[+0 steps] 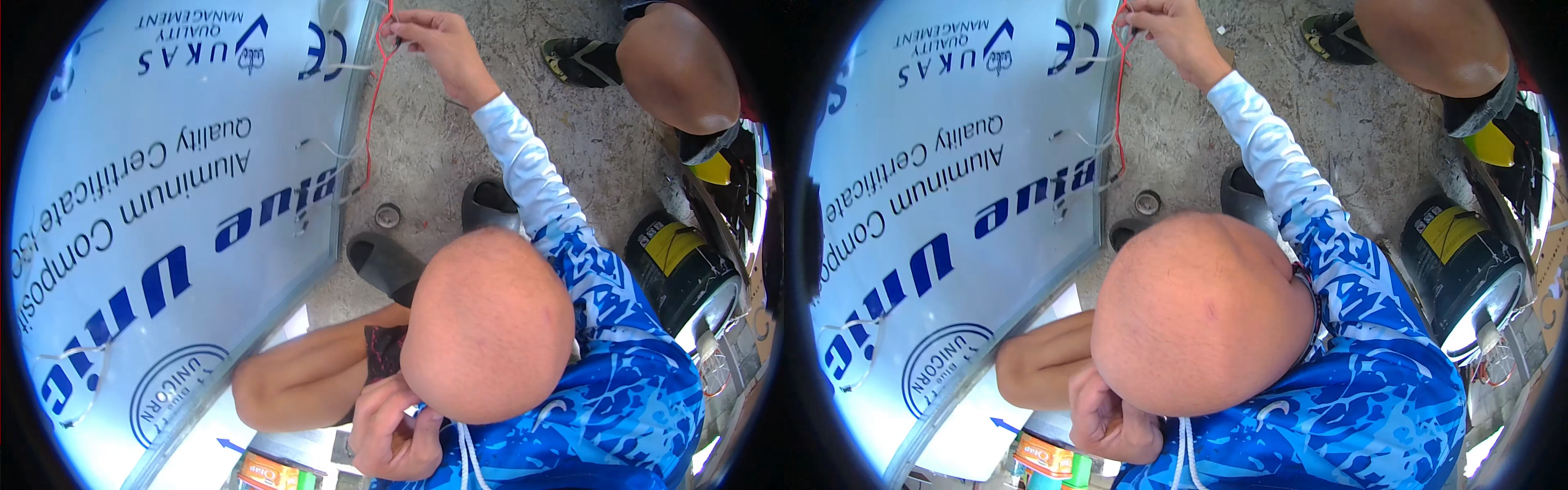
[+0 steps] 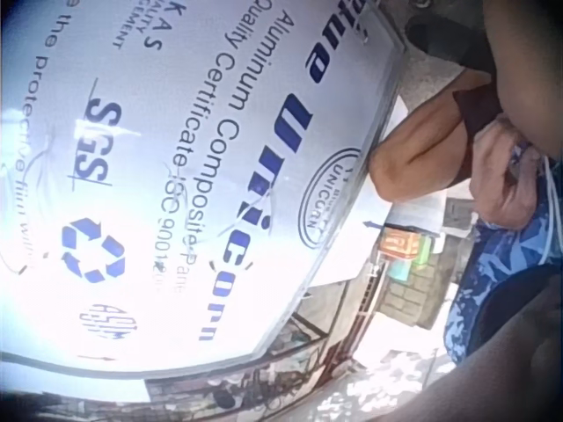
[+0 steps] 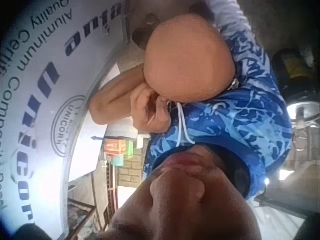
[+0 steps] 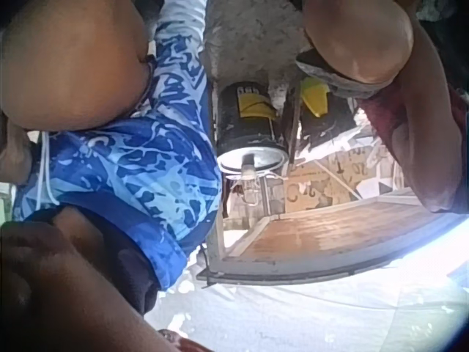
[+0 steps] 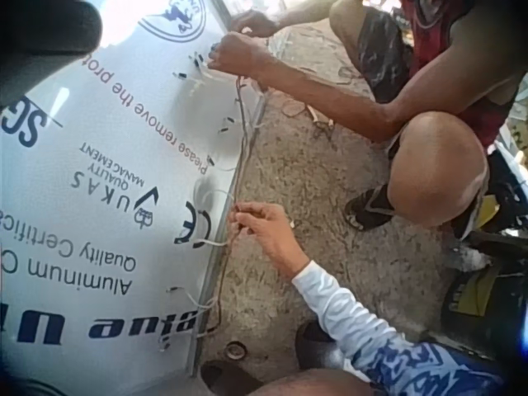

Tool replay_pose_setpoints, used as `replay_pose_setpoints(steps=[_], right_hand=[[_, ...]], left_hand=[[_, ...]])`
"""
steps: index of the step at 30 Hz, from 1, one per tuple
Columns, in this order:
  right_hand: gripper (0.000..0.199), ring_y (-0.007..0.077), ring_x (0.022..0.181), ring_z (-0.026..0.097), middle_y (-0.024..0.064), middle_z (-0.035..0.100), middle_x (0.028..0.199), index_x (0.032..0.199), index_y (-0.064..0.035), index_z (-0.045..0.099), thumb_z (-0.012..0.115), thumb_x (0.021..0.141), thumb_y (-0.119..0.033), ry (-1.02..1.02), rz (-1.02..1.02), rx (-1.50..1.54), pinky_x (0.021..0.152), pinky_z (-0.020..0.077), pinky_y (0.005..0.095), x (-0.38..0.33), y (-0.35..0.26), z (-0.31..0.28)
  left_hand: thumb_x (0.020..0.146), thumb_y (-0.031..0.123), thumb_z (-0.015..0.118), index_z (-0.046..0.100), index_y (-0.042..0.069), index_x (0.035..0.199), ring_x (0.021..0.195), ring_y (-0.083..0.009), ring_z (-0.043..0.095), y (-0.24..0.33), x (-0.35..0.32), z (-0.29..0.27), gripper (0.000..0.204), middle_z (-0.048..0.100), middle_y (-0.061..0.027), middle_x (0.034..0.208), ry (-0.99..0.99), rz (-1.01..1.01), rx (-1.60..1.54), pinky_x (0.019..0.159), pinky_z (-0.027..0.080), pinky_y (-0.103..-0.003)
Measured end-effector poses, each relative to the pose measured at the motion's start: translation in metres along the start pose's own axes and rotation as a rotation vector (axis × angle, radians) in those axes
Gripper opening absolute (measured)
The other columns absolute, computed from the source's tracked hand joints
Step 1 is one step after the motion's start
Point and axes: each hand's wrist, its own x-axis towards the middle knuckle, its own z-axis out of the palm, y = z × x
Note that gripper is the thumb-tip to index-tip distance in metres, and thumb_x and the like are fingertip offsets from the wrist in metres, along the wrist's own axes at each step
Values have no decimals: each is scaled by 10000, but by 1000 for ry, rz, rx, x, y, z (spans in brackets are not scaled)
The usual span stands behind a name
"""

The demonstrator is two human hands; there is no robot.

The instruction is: Taping exposed electrical wire connections with black insulating tape.

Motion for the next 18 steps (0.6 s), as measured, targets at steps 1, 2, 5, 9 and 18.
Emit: replay_pose_setpoints(steps=[1,2,5,9,18], right_hand=[[247,76,793,591,25,687,895,1057,-2,682,651,854,-140,0,-15,7,702,448,229,-1,-1,1],[247,76,793,591,25,687,895,1057,-2,682,651,854,-140,-11,24,15,702,448,229,-1,-3,1],[261,137,805,611,54,666,924,1101,16,618,545,942,-178,-134,84,-17,755,469,281,1,-10,6],[220,109,759,598,29,671,852,1029,24,665,578,904,-135,-40,115,39,707,441,251,-2,-16,14],[199,116,766,609,28,668,862,1006,-2,668,564,918,-147,-8,140,16,696,435,243,-7,-19,11]], left_hand=[[708,53,801,655,-90,887,743,-279,657,0,-1,2,271,668,-211,847,15,-28,32,643,513,-295],[699,57,810,658,-86,893,741,-280,659,-2,-1,4,284,671,-208,844,38,0,50,644,513,-295],[684,71,825,662,-81,902,739,-275,662,1,0,3,312,674,-199,832,33,20,86,649,515,-298],[636,72,847,669,-72,861,714,-266,658,2,9,6,321,668,-164,796,-17,97,52,645,517,-304],[613,-40,814,646,-69,813,688,-256,617,-4,27,2,262,638,-146,764,-171,26,-260,619,501,-309]])
